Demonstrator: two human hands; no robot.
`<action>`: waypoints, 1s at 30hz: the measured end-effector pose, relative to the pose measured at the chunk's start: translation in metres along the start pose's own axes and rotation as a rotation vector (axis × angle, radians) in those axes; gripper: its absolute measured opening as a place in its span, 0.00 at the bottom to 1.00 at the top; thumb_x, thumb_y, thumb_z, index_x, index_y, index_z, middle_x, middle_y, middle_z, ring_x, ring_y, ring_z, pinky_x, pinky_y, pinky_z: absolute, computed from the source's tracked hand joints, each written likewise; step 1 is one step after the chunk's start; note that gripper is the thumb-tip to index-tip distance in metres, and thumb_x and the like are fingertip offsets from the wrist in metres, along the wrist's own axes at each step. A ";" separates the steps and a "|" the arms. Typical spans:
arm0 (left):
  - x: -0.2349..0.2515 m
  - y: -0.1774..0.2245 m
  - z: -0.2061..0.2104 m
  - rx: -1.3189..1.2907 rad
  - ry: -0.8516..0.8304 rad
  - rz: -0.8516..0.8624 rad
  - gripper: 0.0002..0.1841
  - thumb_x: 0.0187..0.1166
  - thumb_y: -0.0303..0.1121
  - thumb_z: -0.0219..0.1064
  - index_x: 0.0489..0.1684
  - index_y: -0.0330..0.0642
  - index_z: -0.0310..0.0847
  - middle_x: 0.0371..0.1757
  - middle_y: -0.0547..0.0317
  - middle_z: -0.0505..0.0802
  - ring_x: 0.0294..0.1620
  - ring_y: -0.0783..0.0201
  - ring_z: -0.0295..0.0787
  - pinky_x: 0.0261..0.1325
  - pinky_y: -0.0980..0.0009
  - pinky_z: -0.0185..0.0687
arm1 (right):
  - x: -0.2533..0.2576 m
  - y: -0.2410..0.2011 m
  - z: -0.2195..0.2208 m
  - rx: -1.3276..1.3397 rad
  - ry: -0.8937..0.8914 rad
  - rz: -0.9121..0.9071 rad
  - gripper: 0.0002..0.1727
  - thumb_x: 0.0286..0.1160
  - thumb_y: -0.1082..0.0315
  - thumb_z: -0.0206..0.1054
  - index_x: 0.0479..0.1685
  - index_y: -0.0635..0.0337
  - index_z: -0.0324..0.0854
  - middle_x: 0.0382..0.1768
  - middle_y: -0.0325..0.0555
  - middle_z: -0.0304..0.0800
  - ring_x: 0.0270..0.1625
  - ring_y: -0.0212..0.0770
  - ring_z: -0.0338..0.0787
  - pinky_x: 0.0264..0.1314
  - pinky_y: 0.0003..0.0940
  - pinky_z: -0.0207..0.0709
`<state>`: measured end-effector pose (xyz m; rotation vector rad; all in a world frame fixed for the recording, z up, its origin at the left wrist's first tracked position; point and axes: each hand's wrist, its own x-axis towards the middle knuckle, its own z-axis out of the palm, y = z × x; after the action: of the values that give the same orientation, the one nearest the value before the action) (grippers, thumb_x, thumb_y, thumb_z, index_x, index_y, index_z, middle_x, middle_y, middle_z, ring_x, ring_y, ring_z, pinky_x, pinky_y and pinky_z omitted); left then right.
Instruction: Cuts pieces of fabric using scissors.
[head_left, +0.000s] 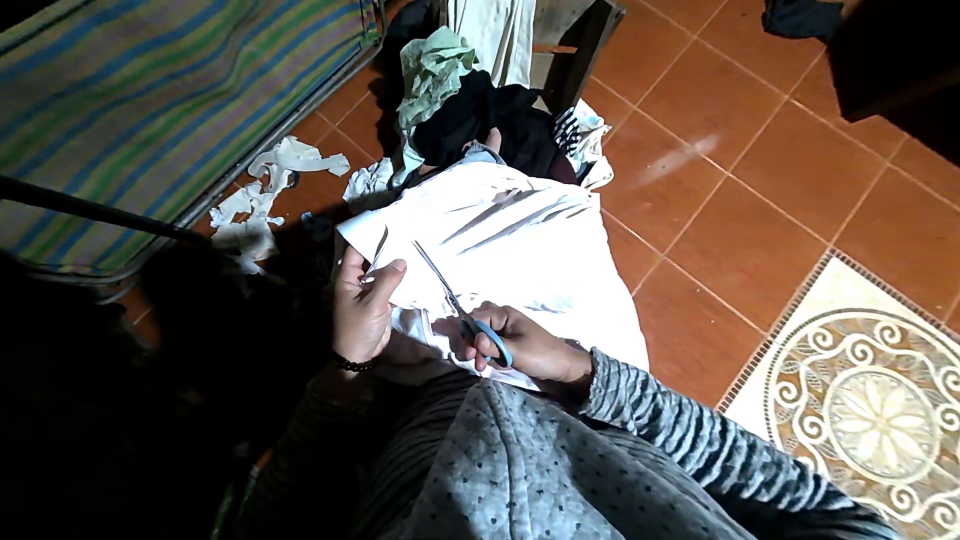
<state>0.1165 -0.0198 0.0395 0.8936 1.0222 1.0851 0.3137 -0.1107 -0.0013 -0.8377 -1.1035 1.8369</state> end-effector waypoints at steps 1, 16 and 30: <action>0.000 0.000 0.000 -0.002 -0.003 0.003 0.25 0.78 0.14 0.58 0.73 0.45 0.70 0.55 0.61 0.92 0.49 0.68 0.93 0.53 0.67 0.93 | 0.000 0.002 0.000 0.004 -0.002 -0.013 0.17 0.81 0.45 0.68 0.36 0.48 0.87 0.33 0.23 0.90 0.35 0.19 0.87 0.37 0.17 0.80; -0.002 0.003 -0.003 0.008 -0.027 -0.049 0.26 0.76 0.14 0.60 0.73 0.43 0.71 0.55 0.57 0.92 0.50 0.65 0.93 0.54 0.64 0.93 | 0.010 0.000 -0.011 -0.069 -0.019 -0.054 0.17 0.79 0.48 0.70 0.29 0.49 0.86 0.31 0.24 0.89 0.34 0.19 0.86 0.36 0.17 0.79; 0.029 0.018 -0.024 0.124 -0.030 -0.455 0.15 0.92 0.34 0.54 0.72 0.44 0.73 0.52 0.54 0.91 0.48 0.62 0.91 0.53 0.63 0.89 | 0.000 -0.005 -0.005 -0.669 0.191 -0.024 0.23 0.71 0.48 0.75 0.27 0.62 0.85 0.43 0.44 0.90 0.39 0.22 0.82 0.41 0.21 0.76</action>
<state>0.0933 0.0146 0.0433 0.7243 1.2047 0.6301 0.3196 -0.1079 0.0011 -1.3354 -1.6164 1.3266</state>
